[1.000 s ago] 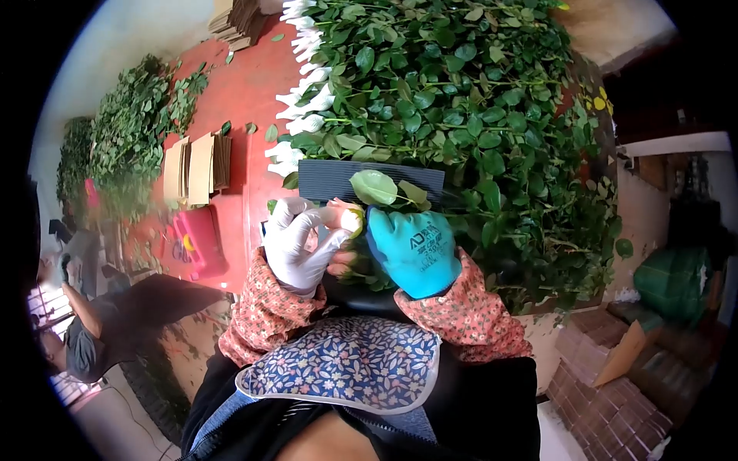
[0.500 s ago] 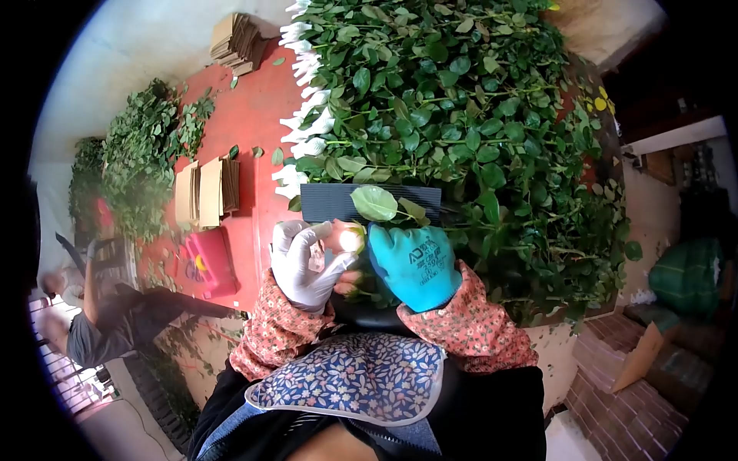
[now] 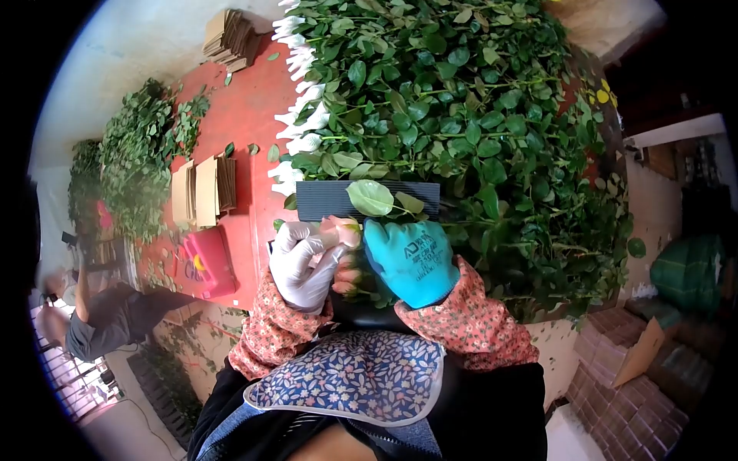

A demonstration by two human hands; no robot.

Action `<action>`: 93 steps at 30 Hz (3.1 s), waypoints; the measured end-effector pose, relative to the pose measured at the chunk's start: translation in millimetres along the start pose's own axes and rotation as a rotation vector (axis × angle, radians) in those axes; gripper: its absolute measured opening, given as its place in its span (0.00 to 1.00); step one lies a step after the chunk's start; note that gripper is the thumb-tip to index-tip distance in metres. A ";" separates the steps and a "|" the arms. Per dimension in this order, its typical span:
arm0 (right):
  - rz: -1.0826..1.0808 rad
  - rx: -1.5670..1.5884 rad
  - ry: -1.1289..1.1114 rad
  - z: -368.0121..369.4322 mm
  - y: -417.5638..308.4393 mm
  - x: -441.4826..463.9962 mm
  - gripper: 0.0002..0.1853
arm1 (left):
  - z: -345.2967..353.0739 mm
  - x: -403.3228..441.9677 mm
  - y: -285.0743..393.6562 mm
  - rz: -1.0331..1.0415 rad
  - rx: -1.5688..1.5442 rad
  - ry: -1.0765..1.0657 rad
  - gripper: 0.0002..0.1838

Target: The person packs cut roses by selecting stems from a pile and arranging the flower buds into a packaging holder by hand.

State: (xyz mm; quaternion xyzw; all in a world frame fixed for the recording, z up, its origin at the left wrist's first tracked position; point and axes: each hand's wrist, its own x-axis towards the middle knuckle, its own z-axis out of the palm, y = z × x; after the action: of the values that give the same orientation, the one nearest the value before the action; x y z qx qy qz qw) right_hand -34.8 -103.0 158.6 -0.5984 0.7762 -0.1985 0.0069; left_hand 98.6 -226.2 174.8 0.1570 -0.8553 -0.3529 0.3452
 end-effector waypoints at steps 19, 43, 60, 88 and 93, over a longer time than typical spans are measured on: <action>0.019 0.071 -0.100 -5.3 9.2 9.6 0.17 | -29.4 -52.3 -20.2 -0.018 0.135 -0.072 0.13; 0.044 0.524 0.060 -28.0 28.6 5.7 0.07 | -99.9 -119.3 -49.5 -0.550 0.787 -0.609 0.11; 1.110 1.136 0.898 -243.5 144.3 -177.3 0.22 | -64.0 -98.7 -116.6 -0.157 0.544 -0.718 0.03; -0.145 -0.406 -0.475 81.6 206.8 183.8 0.22 | -59.1 -79.0 -34.3 -0.256 0.483 -0.572 0.09; -0.041 -0.259 -0.378 24.0 166.6 176.3 0.19 | -74.6 -41.2 -66.0 -0.218 0.505 -0.206 0.16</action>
State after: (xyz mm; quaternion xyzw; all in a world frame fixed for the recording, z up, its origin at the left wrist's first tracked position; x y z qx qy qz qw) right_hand -233.2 -240.3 123.8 -0.6367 0.7676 0.0182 0.0713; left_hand 182.0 -288.3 146.3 0.2922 -0.9248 -0.1781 0.1664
